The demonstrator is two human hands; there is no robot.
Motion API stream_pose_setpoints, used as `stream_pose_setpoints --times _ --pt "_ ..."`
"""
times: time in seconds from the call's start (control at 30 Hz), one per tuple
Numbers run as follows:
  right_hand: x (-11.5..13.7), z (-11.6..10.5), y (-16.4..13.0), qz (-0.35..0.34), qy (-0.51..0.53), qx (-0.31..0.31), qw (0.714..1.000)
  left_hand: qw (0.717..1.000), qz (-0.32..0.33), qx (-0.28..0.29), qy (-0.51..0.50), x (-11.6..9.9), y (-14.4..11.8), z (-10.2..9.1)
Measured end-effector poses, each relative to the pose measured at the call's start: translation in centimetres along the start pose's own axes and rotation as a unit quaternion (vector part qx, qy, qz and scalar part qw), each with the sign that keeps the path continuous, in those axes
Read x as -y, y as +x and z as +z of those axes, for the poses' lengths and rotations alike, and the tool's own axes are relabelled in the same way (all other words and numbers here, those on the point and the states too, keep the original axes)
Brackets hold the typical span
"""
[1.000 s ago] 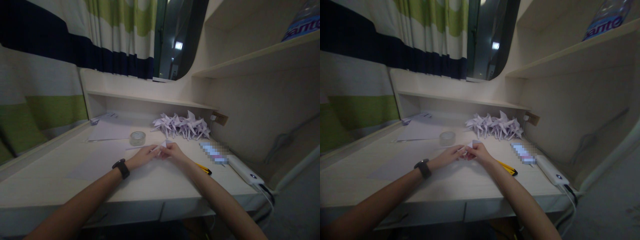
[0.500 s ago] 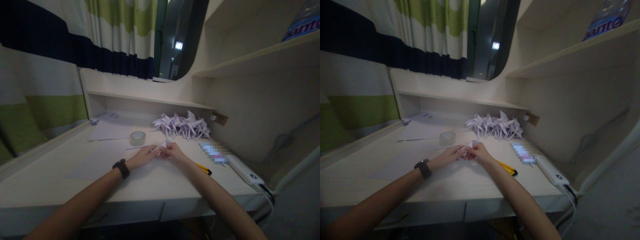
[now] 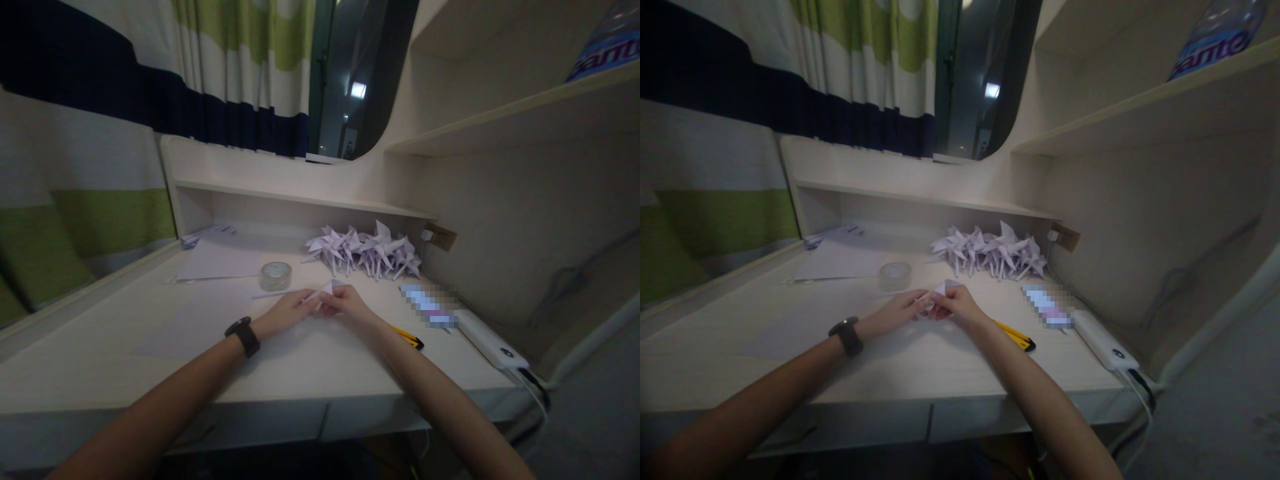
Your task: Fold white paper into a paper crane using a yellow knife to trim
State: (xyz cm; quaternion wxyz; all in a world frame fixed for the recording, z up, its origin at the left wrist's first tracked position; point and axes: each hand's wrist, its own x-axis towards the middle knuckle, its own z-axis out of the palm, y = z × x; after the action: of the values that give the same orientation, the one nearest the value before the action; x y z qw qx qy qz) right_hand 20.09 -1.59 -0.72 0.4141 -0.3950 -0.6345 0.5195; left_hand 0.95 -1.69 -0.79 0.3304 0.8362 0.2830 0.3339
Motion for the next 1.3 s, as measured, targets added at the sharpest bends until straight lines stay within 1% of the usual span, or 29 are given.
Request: stream_pose_setpoints --times 0.13,0.33,0.43,0.77,1.1,1.3 --pt "0.06 0.04 -0.05 -0.002 0.000 -0.004 1.000 1.000 0.004 0.006 -0.008 -0.13 -0.04 0.00" --pt "0.09 -0.02 -0.03 0.004 0.003 0.003 1.000 1.000 -0.017 0.007 -0.011 -0.43 -0.15 -0.09" --pt "-0.06 -0.07 0.02 0.004 0.010 0.006 1.000 1.000 -0.011 0.009 -0.016 -0.47 -0.17 -0.10" --pt "-0.22 -0.04 0.13 -0.004 0.001 0.002 1.000 1.000 -0.005 0.010 -0.023 0.49 0.11 0.00" --pt "-0.08 0.11 0.00 -0.003 0.002 -0.007 1.000 0.999 -0.021 0.008 -0.030 0.20 -0.03 -0.01" --pt "-0.10 0.10 0.03 0.000 0.012 -0.002 1.000 1.000 -0.012 0.005 -0.026 0.30 0.03 0.03"
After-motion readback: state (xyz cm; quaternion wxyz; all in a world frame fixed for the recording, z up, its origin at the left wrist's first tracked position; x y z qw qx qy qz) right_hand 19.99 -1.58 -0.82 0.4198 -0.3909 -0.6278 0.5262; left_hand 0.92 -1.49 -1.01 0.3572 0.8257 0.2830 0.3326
